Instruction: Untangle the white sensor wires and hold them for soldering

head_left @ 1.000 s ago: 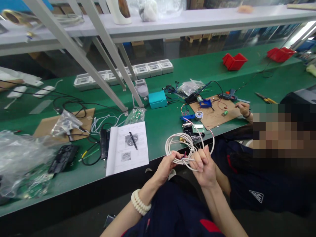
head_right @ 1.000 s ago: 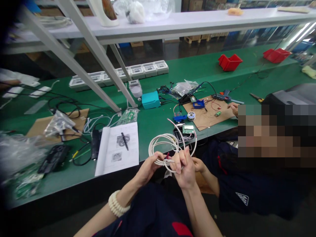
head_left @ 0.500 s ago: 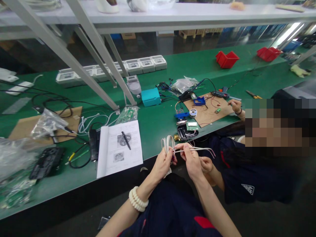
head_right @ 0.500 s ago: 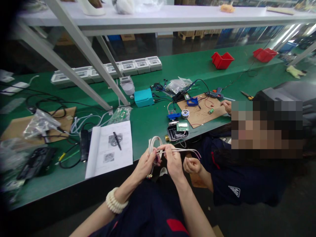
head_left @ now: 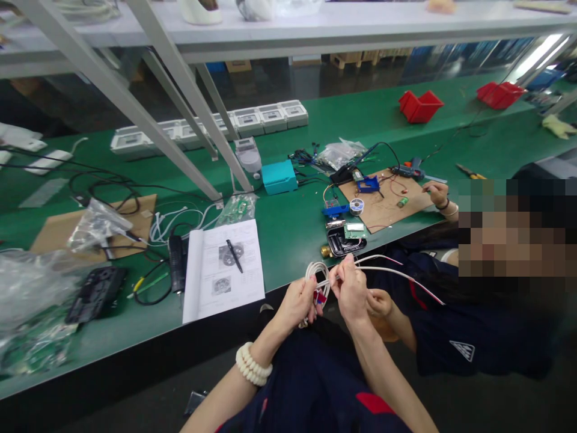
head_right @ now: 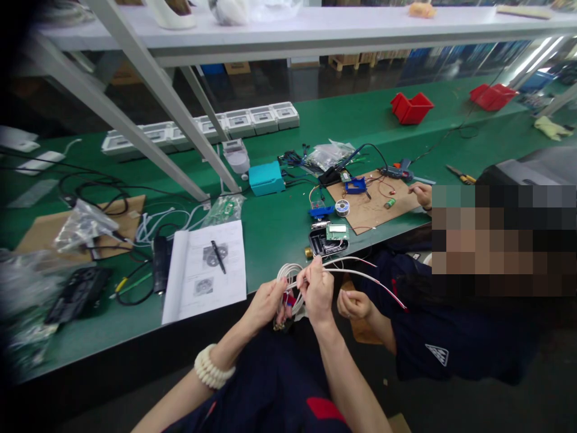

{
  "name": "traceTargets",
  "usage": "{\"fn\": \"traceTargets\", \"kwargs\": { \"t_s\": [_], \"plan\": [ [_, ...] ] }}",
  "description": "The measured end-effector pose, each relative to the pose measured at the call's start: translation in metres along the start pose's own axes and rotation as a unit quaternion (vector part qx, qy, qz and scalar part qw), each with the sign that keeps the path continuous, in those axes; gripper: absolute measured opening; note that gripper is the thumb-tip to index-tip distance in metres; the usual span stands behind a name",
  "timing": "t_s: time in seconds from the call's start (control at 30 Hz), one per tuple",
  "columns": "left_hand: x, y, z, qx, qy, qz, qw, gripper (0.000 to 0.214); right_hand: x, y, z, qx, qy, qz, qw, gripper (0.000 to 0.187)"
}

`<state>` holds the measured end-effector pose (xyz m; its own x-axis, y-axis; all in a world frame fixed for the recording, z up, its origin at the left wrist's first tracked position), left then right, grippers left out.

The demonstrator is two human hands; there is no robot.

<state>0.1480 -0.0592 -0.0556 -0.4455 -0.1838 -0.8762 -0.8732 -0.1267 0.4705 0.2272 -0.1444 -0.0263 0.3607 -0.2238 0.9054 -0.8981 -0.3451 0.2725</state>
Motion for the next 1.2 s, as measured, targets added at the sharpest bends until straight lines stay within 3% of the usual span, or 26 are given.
{"fn": "traceTargets", "kwargs": {
  "t_s": [0.2, 0.4, 0.6, 0.7, 0.93, 1.2],
  "plan": [
    [-0.009, 0.005, -0.009, 0.042, 0.126, 0.005, 0.991, 0.043, 0.003, 0.001, 0.008, -0.036, -0.055, 0.013, 0.998, 0.05],
    [-0.018, 0.008, -0.005, 0.057, 0.136, -0.024, 0.989, 0.038, 0.007, 0.001, 0.003, -0.014, -0.047, 0.024, 0.998, 0.05],
    [-0.009, 0.008, 0.005, 0.037, 0.116, -0.022, 0.992, 0.04, 0.015, 0.006, 0.006, 0.01, 0.063, 0.066, 0.996, 0.048],
    [-0.002, 0.004, 0.011, 0.016, 0.138, -0.021, 0.99, 0.039, 0.006, 0.001, 0.015, 0.019, 0.072, 0.054, 0.996, 0.043],
    [0.019, -0.015, 0.004, 0.0, 0.199, -0.026, 0.98, 0.037, -0.037, -0.014, 0.047, -0.025, -0.106, -0.031, 0.994, 0.033],
    [0.022, -0.019, -0.009, -0.01, 0.181, -0.047, 0.982, 0.038, -0.037, -0.015, 0.077, -0.108, -0.121, 0.0, 0.987, 0.034]
  ]
}}
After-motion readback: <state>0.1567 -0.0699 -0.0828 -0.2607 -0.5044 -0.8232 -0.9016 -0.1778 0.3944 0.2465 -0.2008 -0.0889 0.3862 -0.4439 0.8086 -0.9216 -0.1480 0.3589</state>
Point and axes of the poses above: each hand's wrist, its own y-axis away from the middle knuckle, its own z-axis out of the back of the hand, x = y × z, the point moved 6 cm from there along -y, towards the middle knuckle, and after that the axes turned 4 degrees about x, right-handed, at the moved point
